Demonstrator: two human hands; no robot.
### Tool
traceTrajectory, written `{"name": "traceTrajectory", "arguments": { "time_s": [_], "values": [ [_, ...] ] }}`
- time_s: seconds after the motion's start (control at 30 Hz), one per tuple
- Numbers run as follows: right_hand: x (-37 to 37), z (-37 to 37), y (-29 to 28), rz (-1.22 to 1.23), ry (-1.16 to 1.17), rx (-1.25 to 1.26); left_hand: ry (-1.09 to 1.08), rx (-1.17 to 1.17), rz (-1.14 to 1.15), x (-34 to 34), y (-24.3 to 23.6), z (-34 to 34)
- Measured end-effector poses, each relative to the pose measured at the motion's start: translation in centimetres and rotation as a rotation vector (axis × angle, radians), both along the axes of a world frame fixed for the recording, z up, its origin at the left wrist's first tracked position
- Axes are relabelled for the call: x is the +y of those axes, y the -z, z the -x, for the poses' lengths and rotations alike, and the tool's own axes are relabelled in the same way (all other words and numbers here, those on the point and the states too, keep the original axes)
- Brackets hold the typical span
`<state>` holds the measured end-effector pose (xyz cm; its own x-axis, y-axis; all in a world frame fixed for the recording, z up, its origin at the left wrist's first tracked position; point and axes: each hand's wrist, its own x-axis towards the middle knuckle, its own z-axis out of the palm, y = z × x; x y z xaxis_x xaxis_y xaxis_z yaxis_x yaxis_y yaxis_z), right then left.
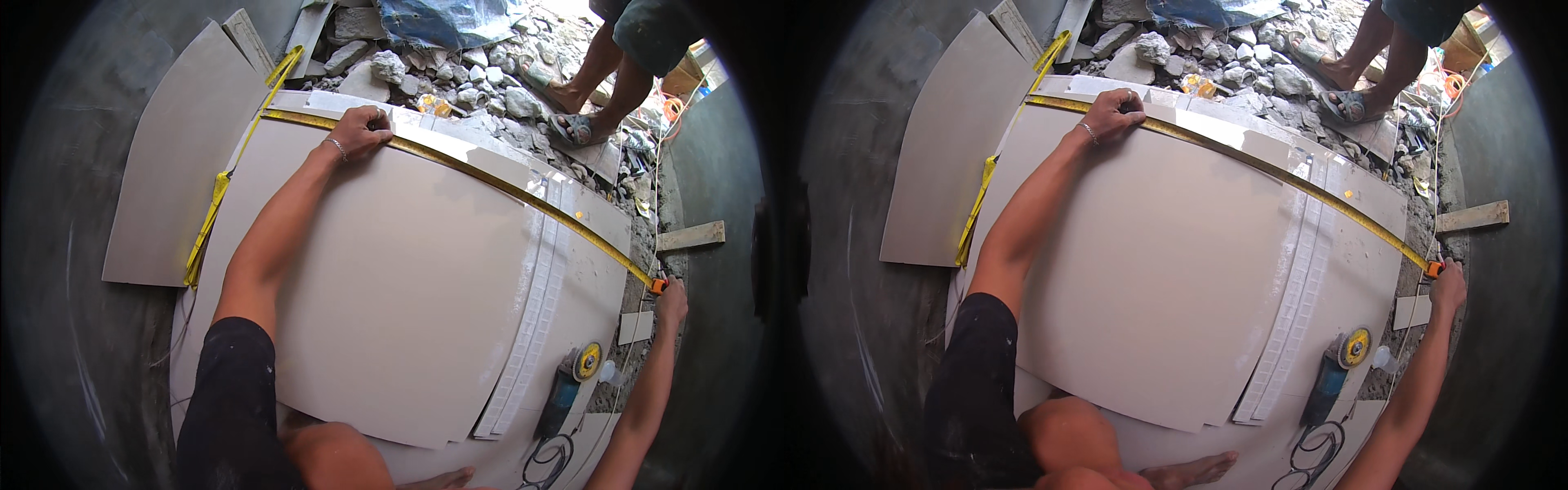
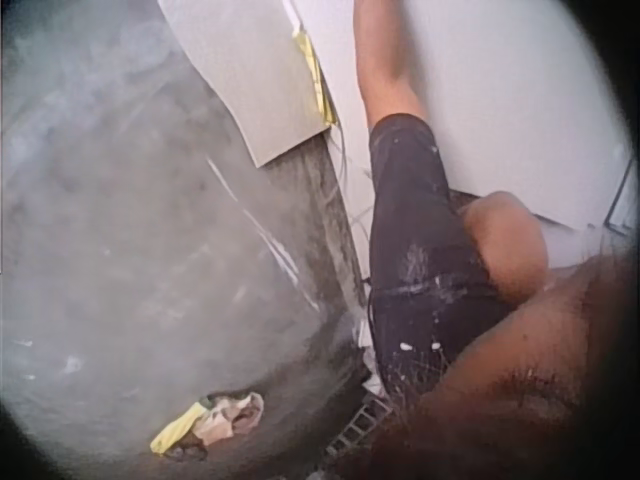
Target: The person measures and marks a large ceramic tile with a tape measure and pencil, then uses an angle grinder to cut along the marked line. The person also handles a bucket of mortar and a trowel earlier in the clip.
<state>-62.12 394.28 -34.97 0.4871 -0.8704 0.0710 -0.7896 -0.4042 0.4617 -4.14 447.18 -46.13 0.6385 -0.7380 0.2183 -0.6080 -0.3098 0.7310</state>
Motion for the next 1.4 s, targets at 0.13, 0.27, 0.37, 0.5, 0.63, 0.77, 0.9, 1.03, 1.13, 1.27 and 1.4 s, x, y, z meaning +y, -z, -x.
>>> {"name": "traceTrajectory", "arguments": {
  "time_s": [0.13, 0.27, 0.37, 0.5, 0.63, 0.77, 0.9, 1.03, 1.13, 1.27, 1.4],
  "values": [
    [-0.6, -0.3, 0.7, 0.050, 0.015, -0.052, -0.022, -0.028, -0.008, -0.3, -0.1, 0.0],
    [-1.5, -1.1, 1.9, 0.098, 0.066, -0.041, -0.093, -0.307, -0.023, -0.8, 0.0, 1.2],
    [-2.0, -1.3, 2.9, 0.114, 0.100, -0.029, -0.151, -0.500, 0.025, -1.4, 0.5, 2.9],
    [-2.3, -1.5, 4.5, 0.156, 0.096, -0.072, -0.184, -0.470, 0.001, -2.0, 0.6, 5.1],
    [-1.5, -1.9, 6.0, 0.131, 0.045, -0.077, -0.252, -0.481, -0.022, -1.9, 0.3, 8.0],
    [1.0, -3.0, 6.5, 0.074, -0.026, -0.102, -0.172, -0.509, -0.140, -1.3, -0.4, 10.0],
    [4.1, -5.3, 6.4, -0.004, -0.080, -0.118, -0.141, -0.510, -0.183, -1.5, -1.1, 10.3],
    [5.5, -8.0, 6.2, -0.057, -0.149, -0.095, -0.160, -0.464, -0.197, -1.7, -1.2, 10.4],
    [6.2, -10.0, 6.4, -0.158, -0.178, -0.129, -0.183, -0.522, -0.168, -1.7, -1.2, 10.6],
    [7.2, -12.7, 7.2, -0.142, -0.203, -0.184, -0.199, -0.479, -0.173, -1.5, -1.1, 10.5],
    [8.9, -15.4, 6.5, -0.148, -0.162, -0.391, -0.206, -0.443, -0.193, -1.4, -1.1, 10.5]
  ]
}}
